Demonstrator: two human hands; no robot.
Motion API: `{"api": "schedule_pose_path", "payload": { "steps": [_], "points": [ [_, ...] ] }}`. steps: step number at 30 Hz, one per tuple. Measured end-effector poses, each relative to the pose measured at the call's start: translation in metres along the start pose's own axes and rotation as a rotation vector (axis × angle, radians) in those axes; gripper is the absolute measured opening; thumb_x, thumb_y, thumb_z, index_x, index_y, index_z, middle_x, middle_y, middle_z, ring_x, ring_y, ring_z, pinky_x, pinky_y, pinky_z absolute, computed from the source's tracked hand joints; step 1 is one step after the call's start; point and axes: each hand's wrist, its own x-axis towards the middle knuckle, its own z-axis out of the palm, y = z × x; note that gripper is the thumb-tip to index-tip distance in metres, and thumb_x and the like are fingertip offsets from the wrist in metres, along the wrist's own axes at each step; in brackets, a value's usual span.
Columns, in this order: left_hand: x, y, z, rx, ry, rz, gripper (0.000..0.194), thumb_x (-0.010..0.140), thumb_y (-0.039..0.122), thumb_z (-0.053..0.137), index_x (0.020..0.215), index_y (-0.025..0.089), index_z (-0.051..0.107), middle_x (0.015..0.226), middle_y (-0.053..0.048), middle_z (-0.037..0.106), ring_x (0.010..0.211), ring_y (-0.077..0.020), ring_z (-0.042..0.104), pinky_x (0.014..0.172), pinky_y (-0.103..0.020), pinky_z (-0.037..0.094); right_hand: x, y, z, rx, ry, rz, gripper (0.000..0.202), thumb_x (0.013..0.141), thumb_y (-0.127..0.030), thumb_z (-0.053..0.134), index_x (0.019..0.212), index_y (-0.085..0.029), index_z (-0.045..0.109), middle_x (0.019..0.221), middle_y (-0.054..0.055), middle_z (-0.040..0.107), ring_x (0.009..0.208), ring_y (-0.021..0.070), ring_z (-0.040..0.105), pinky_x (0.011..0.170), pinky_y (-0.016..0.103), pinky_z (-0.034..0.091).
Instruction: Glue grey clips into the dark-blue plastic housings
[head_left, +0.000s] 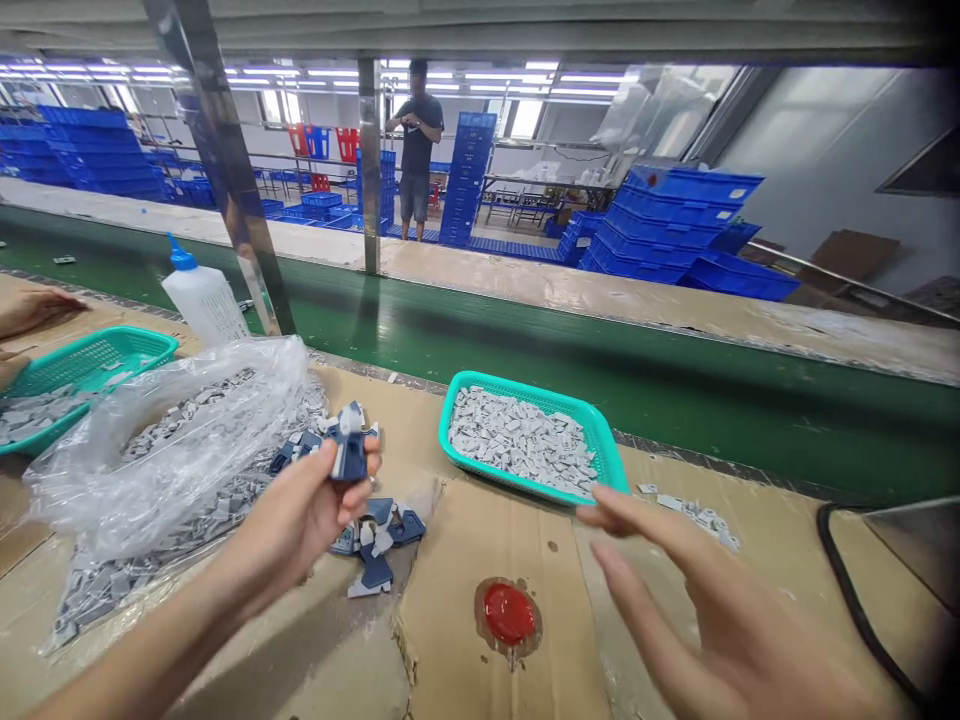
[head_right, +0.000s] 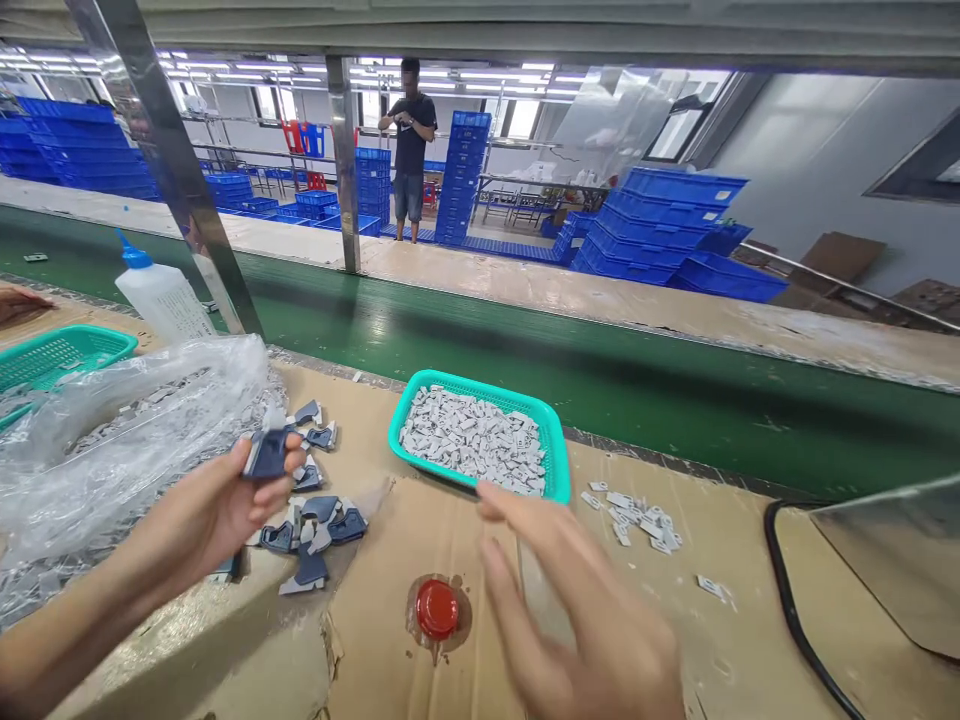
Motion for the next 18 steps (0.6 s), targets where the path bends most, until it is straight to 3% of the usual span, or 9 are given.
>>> {"api": "schedule_pose_path", "payload": {
  "steps": [2,5,8,11,15,18],
  "points": [
    [0.041,0.011,-0.001,0.142,-0.001,0.069,0.030,0.095,0.020,0.023,0.092,0.008,0.051,0.078,-0.003,0.045,0.053,-0.0033,0.036,0.050,-0.016,0.033,0.020,0.034,0.016,-0.033,-0.274,0.197,0.025,0.082,-0.030,0.044,0.100,-0.024,0.061,0.095,-0.011,0.057,0.082,-0.0079,0.053,0.070,0.002,0.039],
    [0.114,0.014,0.003,0.358,0.035,0.178,0.027,0.095,0.019,0.025,0.082,0.009,0.046,0.069,0.000,0.041,0.049,-0.0045,0.031,0.046,-0.017,0.028,0.043,0.073,0.053,-0.085,-0.529,0.304,0.032,0.075,-0.020,0.048,0.102,-0.017,0.064,0.103,-0.004,0.056,0.087,0.0012,0.054,0.069,0.008,0.038],
    [0.182,0.009,0.010,0.697,0.034,0.257,0.023,0.092,0.024,0.040,0.079,0.009,0.051,0.068,0.000,0.046,0.054,-0.0072,0.041,0.052,-0.020,0.036,0.053,0.088,0.081,-0.125,-0.701,0.347,0.030,0.070,-0.011,0.045,0.090,-0.011,0.067,0.092,0.001,0.058,0.082,0.0040,0.053,0.066,0.009,0.033],
    [0.228,0.001,0.027,1.039,-0.034,0.304,0.027,0.090,0.027,0.045,0.074,0.007,0.055,0.074,-0.001,0.052,0.070,-0.0101,0.053,0.067,-0.025,0.044,0.056,0.088,0.087,-0.166,-0.804,0.391,0.032,0.073,-0.010,0.037,0.086,-0.011,0.066,0.088,0.001,0.059,0.078,0.0038,0.052,0.065,0.010,0.030],
    [0.244,-0.002,0.055,1.370,-0.118,0.308,0.034,0.090,0.033,0.043,0.090,0.003,0.058,0.090,-0.005,0.056,0.085,-0.0146,0.057,0.080,-0.030,0.046,0.058,0.085,0.082,-0.215,-0.891,0.422,0.038,0.070,-0.006,0.037,0.093,-0.014,0.065,0.098,0.001,0.057,0.092,0.0073,0.053,0.074,0.011,0.036],
    [0.219,0.014,0.052,1.536,-0.236,0.305,0.037,0.090,0.031,0.046,0.109,0.002,0.054,0.109,-0.010,0.055,0.100,-0.0202,0.055,0.089,-0.036,0.043,0.059,0.087,0.083,-0.232,-0.913,0.428,0.046,0.071,-0.007,0.035,0.106,-0.018,0.062,0.107,0.002,0.053,0.101,0.0101,0.051,0.083,0.015,0.038]
  ]
}}
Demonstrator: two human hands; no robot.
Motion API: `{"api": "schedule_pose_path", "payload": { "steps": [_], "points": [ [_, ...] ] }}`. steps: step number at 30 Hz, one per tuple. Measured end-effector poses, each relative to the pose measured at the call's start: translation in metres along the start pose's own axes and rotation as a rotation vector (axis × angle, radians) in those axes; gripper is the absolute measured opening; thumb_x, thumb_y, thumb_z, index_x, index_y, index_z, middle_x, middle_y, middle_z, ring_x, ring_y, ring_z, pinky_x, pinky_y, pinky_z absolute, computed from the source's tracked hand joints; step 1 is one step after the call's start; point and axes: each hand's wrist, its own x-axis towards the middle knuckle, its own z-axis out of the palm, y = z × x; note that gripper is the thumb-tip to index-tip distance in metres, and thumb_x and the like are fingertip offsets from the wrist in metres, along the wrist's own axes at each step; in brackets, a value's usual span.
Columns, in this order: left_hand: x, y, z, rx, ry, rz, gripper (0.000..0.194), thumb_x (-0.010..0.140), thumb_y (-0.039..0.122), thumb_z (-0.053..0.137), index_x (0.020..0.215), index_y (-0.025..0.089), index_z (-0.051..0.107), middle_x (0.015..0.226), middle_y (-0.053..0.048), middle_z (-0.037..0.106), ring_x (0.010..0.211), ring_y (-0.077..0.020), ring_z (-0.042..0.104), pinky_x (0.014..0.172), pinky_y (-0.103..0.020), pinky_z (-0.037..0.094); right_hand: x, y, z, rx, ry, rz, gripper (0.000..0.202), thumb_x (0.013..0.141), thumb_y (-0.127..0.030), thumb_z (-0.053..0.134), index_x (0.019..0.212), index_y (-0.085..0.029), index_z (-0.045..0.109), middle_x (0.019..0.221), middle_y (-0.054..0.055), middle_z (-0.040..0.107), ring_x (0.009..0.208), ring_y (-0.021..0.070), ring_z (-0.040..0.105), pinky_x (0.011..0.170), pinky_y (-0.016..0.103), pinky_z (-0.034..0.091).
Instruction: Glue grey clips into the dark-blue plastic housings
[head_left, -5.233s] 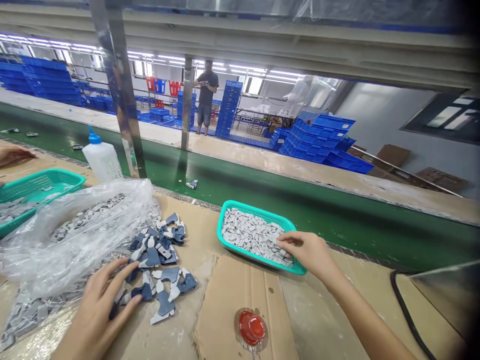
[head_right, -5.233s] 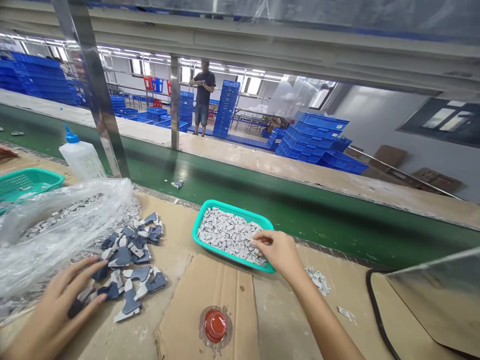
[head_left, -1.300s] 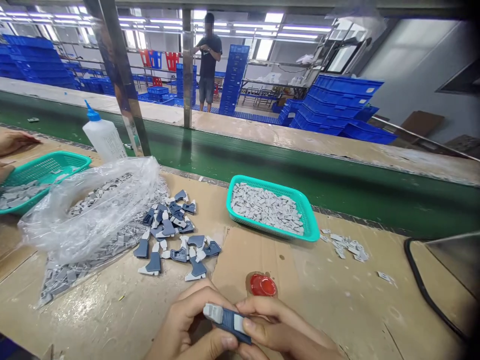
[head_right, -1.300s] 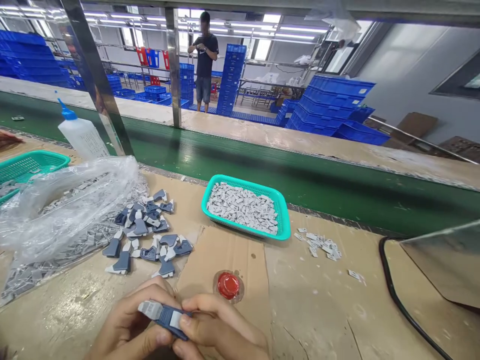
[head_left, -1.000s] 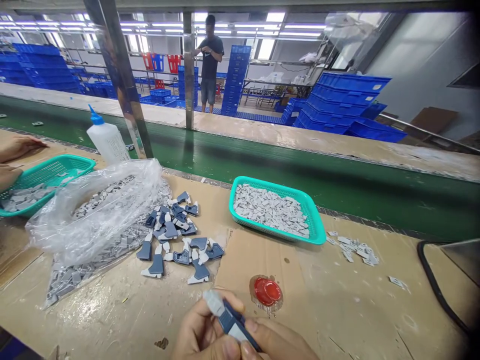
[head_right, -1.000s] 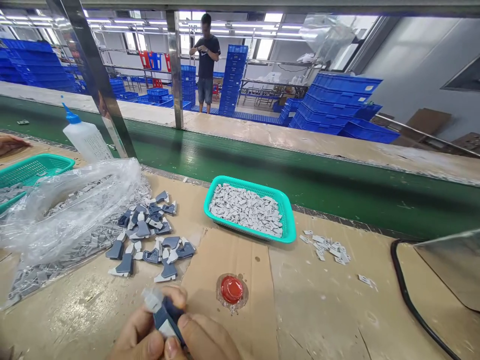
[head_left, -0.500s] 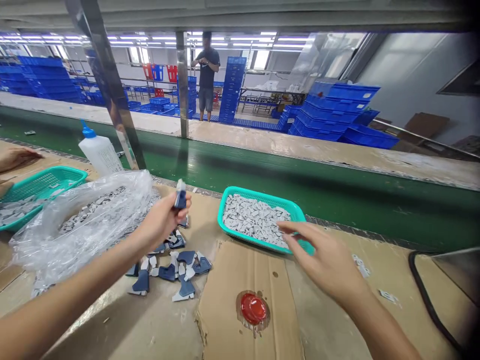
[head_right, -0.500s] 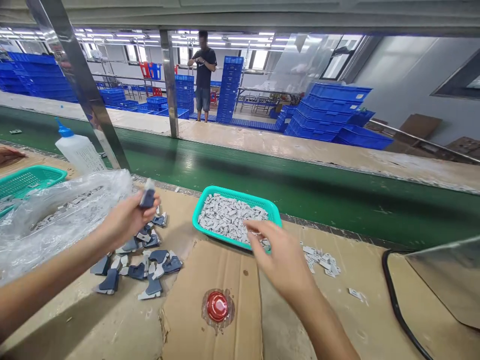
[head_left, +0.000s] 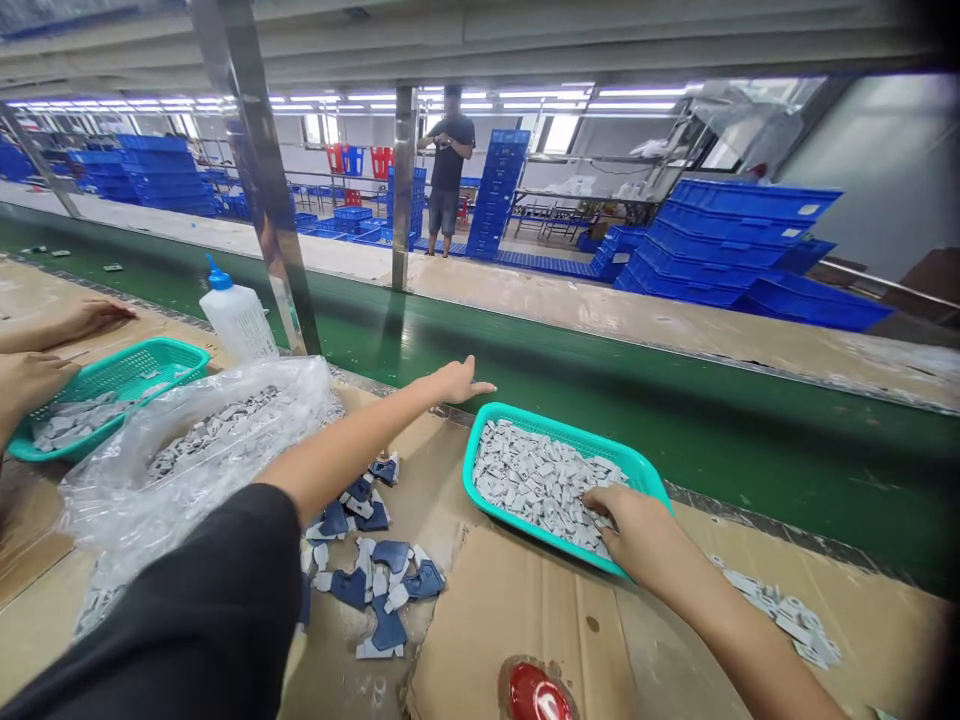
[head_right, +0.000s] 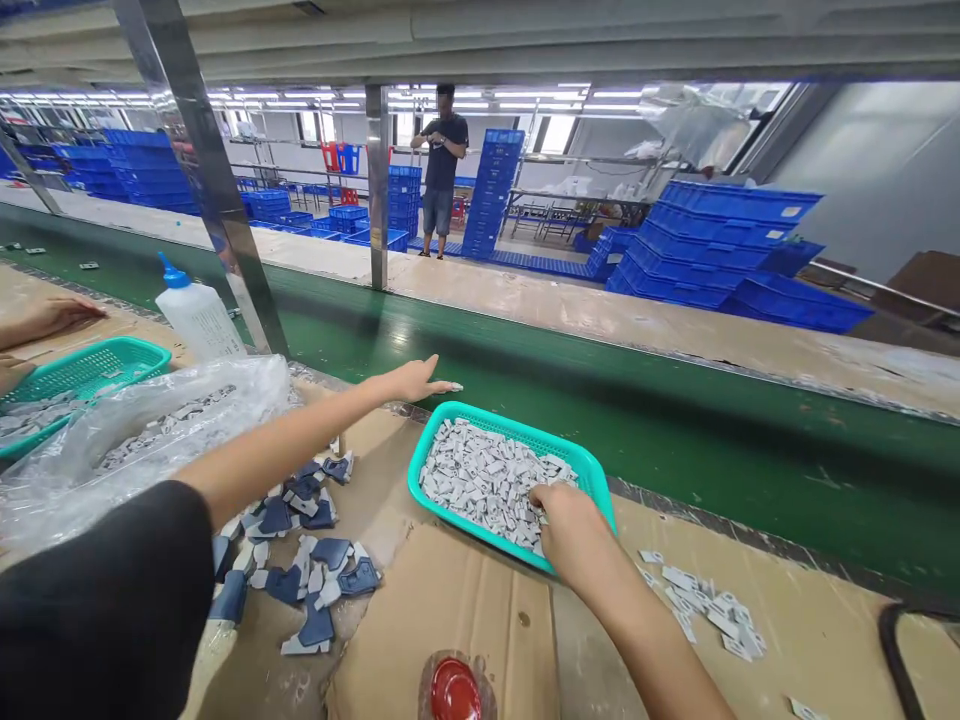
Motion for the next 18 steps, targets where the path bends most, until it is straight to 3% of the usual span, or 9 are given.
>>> {"api": "schedule_pose_path", "payload": {
  "steps": [3,5,7,9,11,12,14,18],
  "points": [
    [-0.062,-0.015,-0.028,0.123,-0.109,0.075,0.036,0.089,0.021,0.047,0.122,0.006,0.050,0.119,-0.011,0.053,0.112,-0.0250,0.049,0.096,-0.043,0.038,0.004,0.004,0.003,0.018,-0.004,-0.015,0.057,0.072,-0.008,0.034,0.124,-0.025,0.050,0.118,0.000,0.046,0.108,0.0097,0.048,0.089,0.017,0.040],
    [-0.120,-0.029,-0.036,0.198,-0.159,0.050,0.040,0.087,0.024,0.050,0.124,0.009,0.049,0.121,-0.014,0.053,0.112,-0.0255,0.050,0.094,-0.044,0.040,0.006,0.007,0.005,0.035,-0.029,-0.034,0.054,0.071,-0.009,0.036,0.120,-0.026,0.053,0.115,-0.002,0.048,0.105,0.0072,0.050,0.089,0.015,0.041],
    [-0.180,-0.042,-0.027,0.281,-0.089,-0.033,0.049,0.088,0.027,0.045,0.131,0.003,0.041,0.132,-0.022,0.041,0.121,-0.0340,0.040,0.097,-0.050,0.035,0.008,0.009,0.004,0.045,-0.050,-0.043,0.047,0.070,-0.011,0.039,0.111,-0.024,0.058,0.107,-0.002,0.052,0.097,0.0049,0.052,0.083,0.013,0.041],
    [-0.234,-0.048,-0.004,0.330,-0.059,-0.068,0.056,0.085,0.025,0.049,0.134,0.001,0.036,0.139,-0.024,0.031,0.128,-0.0397,0.027,0.099,-0.056,0.031,0.008,0.010,0.003,0.050,-0.055,-0.034,0.043,0.070,-0.013,0.040,0.107,-0.023,0.060,0.099,-0.001,0.054,0.087,0.0029,0.053,0.075,0.011,0.041],
    [-0.274,-0.048,0.024,0.421,0.079,0.002,0.055,0.086,0.019,0.046,0.139,0.021,0.031,0.147,-0.013,0.016,0.133,-0.0367,0.015,0.097,-0.057,0.032,0.008,0.011,0.002,0.054,-0.052,-0.007,0.038,0.071,-0.018,0.042,0.104,-0.024,0.061,0.098,-0.003,0.055,0.081,0.0014,0.053,0.070,0.010,0.040],
    [-0.288,-0.047,0.035,0.426,0.145,0.030,0.053,0.085,0.016,0.046,0.136,0.027,0.035,0.149,-0.009,0.012,0.134,-0.0358,0.013,0.096,-0.059,0.032,0.007,0.011,0.002,0.053,-0.050,0.013,0.036,0.073,-0.021,0.043,0.103,-0.025,0.062,0.100,-0.004,0.055,0.081,0.0010,0.053,0.070,0.010,0.041],
    [-0.305,-0.045,0.049,0.373,0.257,0.044,0.051,0.085,0.009,0.041,0.131,0.033,0.039,0.147,-0.005,0.017,0.135,-0.0302,0.014,0.097,-0.056,0.033,0.006,0.012,0.002,0.053,-0.041,0.051,0.032,0.076,-0.028,0.044,0.103,-0.028,0.062,0.106,-0.008,0.053,0.083,0.0010,0.054,0.074,0.011,0.043],
    [-0.313,-0.053,0.047,0.162,0.387,-0.106,0.057,0.086,0.005,0.036,0.135,0.031,0.026,0.132,-0.006,0.037,0.124,-0.0164,0.036,0.099,-0.036,0.040,0.003,0.014,0.003,0.032,-0.010,0.087,0.031,0.076,-0.028,0.043,0.100,-0.033,0.063,0.114,-0.014,0.048,0.099,0.0038,0.053,0.087,0.015,0.046]
  ]
}}
